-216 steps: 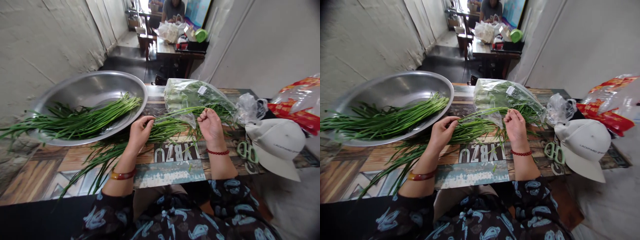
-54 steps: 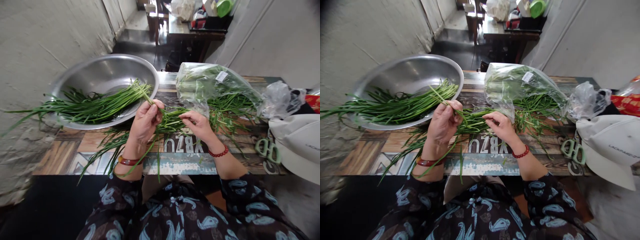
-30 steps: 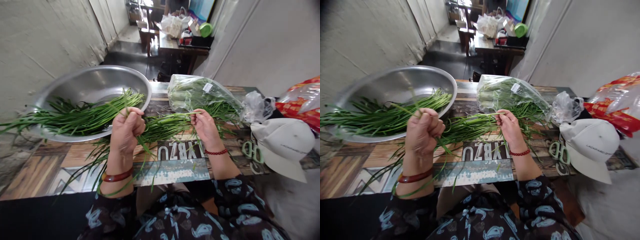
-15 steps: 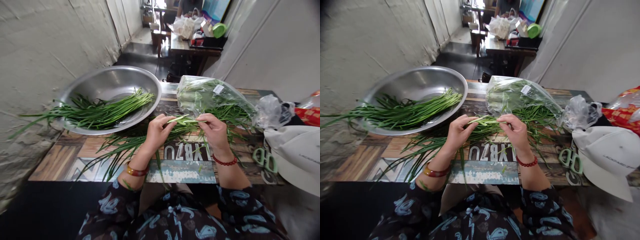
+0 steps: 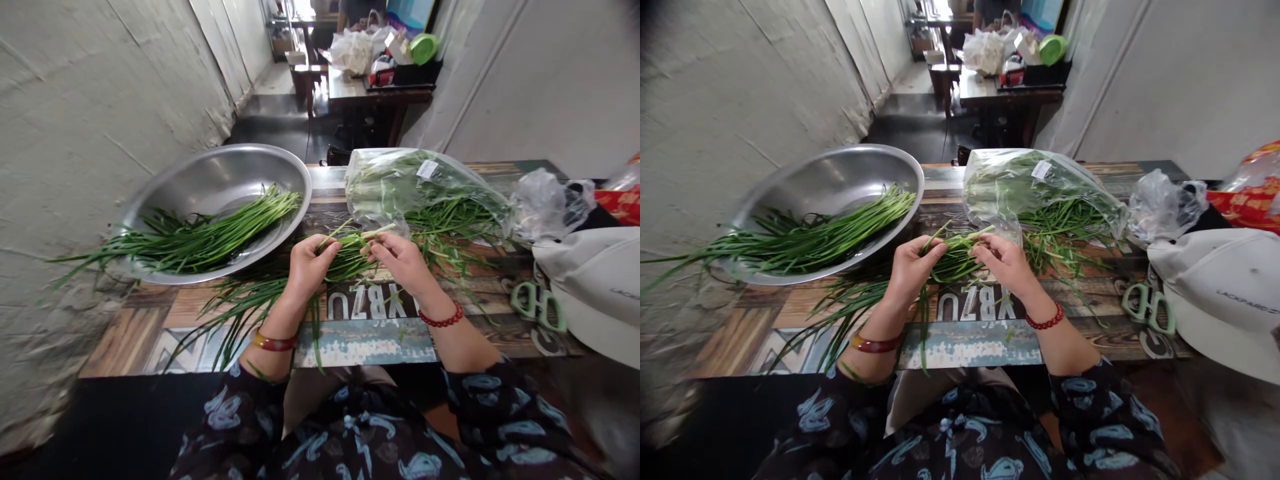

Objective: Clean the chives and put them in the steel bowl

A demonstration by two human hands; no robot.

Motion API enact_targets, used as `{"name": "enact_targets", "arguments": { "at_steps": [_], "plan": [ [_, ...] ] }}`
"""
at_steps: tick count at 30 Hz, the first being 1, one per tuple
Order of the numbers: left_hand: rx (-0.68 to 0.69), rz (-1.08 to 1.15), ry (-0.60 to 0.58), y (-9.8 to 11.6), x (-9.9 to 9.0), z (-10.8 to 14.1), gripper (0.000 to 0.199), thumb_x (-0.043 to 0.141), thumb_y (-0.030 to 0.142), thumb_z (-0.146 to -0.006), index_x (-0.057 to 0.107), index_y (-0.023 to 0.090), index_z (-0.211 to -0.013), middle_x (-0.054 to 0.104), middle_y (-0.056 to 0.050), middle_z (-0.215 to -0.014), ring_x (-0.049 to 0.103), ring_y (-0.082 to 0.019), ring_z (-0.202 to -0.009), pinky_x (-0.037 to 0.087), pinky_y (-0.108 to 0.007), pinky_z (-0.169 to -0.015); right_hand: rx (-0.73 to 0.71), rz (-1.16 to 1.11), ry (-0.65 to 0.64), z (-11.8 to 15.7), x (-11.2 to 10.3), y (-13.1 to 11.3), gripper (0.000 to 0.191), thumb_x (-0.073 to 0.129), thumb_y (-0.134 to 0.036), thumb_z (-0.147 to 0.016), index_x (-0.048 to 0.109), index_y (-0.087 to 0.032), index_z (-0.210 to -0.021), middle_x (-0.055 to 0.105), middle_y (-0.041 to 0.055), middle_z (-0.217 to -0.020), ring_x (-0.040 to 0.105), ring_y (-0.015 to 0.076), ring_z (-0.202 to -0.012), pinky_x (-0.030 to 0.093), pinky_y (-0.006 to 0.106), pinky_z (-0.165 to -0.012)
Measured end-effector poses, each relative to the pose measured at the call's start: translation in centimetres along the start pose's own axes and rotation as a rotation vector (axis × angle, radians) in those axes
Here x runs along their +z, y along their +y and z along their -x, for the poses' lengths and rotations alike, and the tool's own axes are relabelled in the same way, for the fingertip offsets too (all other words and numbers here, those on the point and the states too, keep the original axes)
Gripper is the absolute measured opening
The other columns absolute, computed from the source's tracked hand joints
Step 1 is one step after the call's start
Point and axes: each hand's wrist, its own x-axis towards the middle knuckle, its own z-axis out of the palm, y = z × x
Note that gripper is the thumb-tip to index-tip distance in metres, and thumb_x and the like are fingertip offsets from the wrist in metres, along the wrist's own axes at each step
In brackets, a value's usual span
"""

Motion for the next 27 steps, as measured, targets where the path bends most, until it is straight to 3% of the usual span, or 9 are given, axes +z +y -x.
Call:
{"name": "enact_targets", "arguments": {
  "at_steps": [3, 5, 9, 12, 16, 19, 22, 24, 27],
  "plan": [
    [-0.026, 0.037, 0.004, -0.3, 0.0, -0.1, 0.024, 0.067, 0.035, -0.079, 0.066, 0.014, -0.067, 0.052, 0.003, -0.061, 0.044, -0.01, -0.059, 0.035, -0.022, -0.056, 0.051, 0.047, -0.092, 0.1, -0.6, 0.0, 0.049, 0.045, -0.056, -0.095, 0.068, -0.019, -0.119, 0.073, 0.0058, -0.086, 0.064, 0.0132, -0.06, 0.051, 0.026, -0.056],
    [-0.024, 0.037, 0.003, -0.4, -0.1, -0.2, 0.025, 0.067, 0.036, -0.079, 0.065, 0.014, -0.067, 0.051, 0.003, -0.061, 0.043, -0.01, -0.059, 0.034, -0.022, -0.056, -0.02, 0.187, 0.018, 0.0, -1.1, 0.1, 0.049, 0.044, -0.055, -0.096, 0.068, -0.02, -0.122, 0.072, 0.0068, -0.087, 0.064, 0.0151, -0.064, 0.053, 0.029, -0.061],
    [-0.003, 0.005, 0.001, -0.6, -0.4, -0.3, 0.025, 0.066, 0.036, -0.08, 0.066, 0.015, -0.068, 0.051, 0.003, -0.06, 0.043, -0.01, -0.059, 0.034, -0.023, -0.057, -0.263, 0.452, 0.313, -0.3, -1.9, 0.2, 0.04, 0.054, -0.05, -0.093, 0.073, -0.023, -0.116, 0.067, 0.0112, -0.108, 0.063, 0.0235, -0.103, 0.052, 0.038, -0.089],
    [0.021, -0.028, -0.001, -0.6, -0.4, -0.3, 0.022, 0.065, 0.034, -0.081, 0.067, 0.015, -0.071, 0.056, 0.002, -0.063, 0.047, -0.011, -0.061, 0.036, -0.023, -0.059, -0.261, 0.311, 0.303, -0.5, -1.6, 0.3, 0.036, 0.057, -0.046, -0.092, 0.071, -0.026, -0.119, 0.066, 0.0084, -0.116, 0.062, 0.0211, -0.106, 0.052, 0.034, -0.087],
    [0.064, -0.08, -0.037, -0.5, -0.4, -0.2, 0.019, 0.064, 0.031, -0.082, 0.07, 0.015, -0.075, 0.065, 0.0, -0.07, 0.055, -0.013, -0.067, 0.041, -0.023, -0.064, -0.152, 0.047, 0.213, -0.7, -0.7, 0.7, 0.031, 0.065, -0.046, -0.086, 0.074, -0.026, -0.108, 0.073, 0.0036, -0.103, 0.066, 0.0172, -0.089, 0.052, 0.031, -0.081],
    [0.116, -0.113, -0.053, -0.7, -0.6, -0.4, 0.018, 0.063, 0.03, -0.083, 0.071, 0.015, -0.077, 0.069, -0.002, -0.075, 0.059, -0.014, -0.071, 0.044, -0.025, -0.068, -0.108, -0.052, 0.268, -0.9, -0.5, 1.1, 0.023, 0.068, -0.044, -0.084, 0.076, -0.024, -0.092, 0.074, 0.002, -0.09, 0.066, 0.0162, -0.083, 0.052, 0.031, -0.08],
    [0.163, -0.167, -0.052, -1.0, -1.0, -0.6, 0.017, 0.063, 0.029, -0.084, 0.072, 0.015, -0.079, 0.071, -0.004, -0.078, 0.061, -0.016, -0.073, 0.047, -0.027, -0.072, -0.099, -0.116, 0.362, -1.0, -0.9, 1.2, 0.023, 0.067, -0.043, -0.085, 0.074, -0.022, -0.091, 0.072, 0.0021, -0.087, 0.066, 0.0156, -0.081, 0.052, 0.03, -0.079],
    [0.192, -0.219, -0.027, -1.0, -1.3, -0.7, 0.016, 0.063, 0.028, -0.084, 0.073, 0.016, -0.082, 0.072, -0.005, -0.08, 0.063, -0.017, -0.075, 0.048, -0.028, -0.074, -0.091, -0.131, 0.391, -1.1, -1.2, 1.2, 0.024, 0.066, -0.044, -0.085, 0.073, -0.022, -0.093, 0.072, 0.0025, -0.088, 0.066, 0.0154, -0.081, 0.053, 0.03, -0.078],
    [0.227, -0.245, 0.105, -0.6, -1.2, -0.6, 0.018, 0.061, 0.026, -0.086, 0.074, 0.016, -0.093, 0.075, -0.006, -0.09, 0.066, -0.018, -0.082, 0.05, -0.028, -0.078, -0.096, -0.118, 0.403, -1.0, -1.0, 1.1, 0.024, 0.065, -0.043, -0.086, 0.073, -0.022, -0.094, 0.073, 0.0024, -0.087, 0.067, 0.0153, -0.081, 0.054, 0.029, -0.076]
  ]
}}
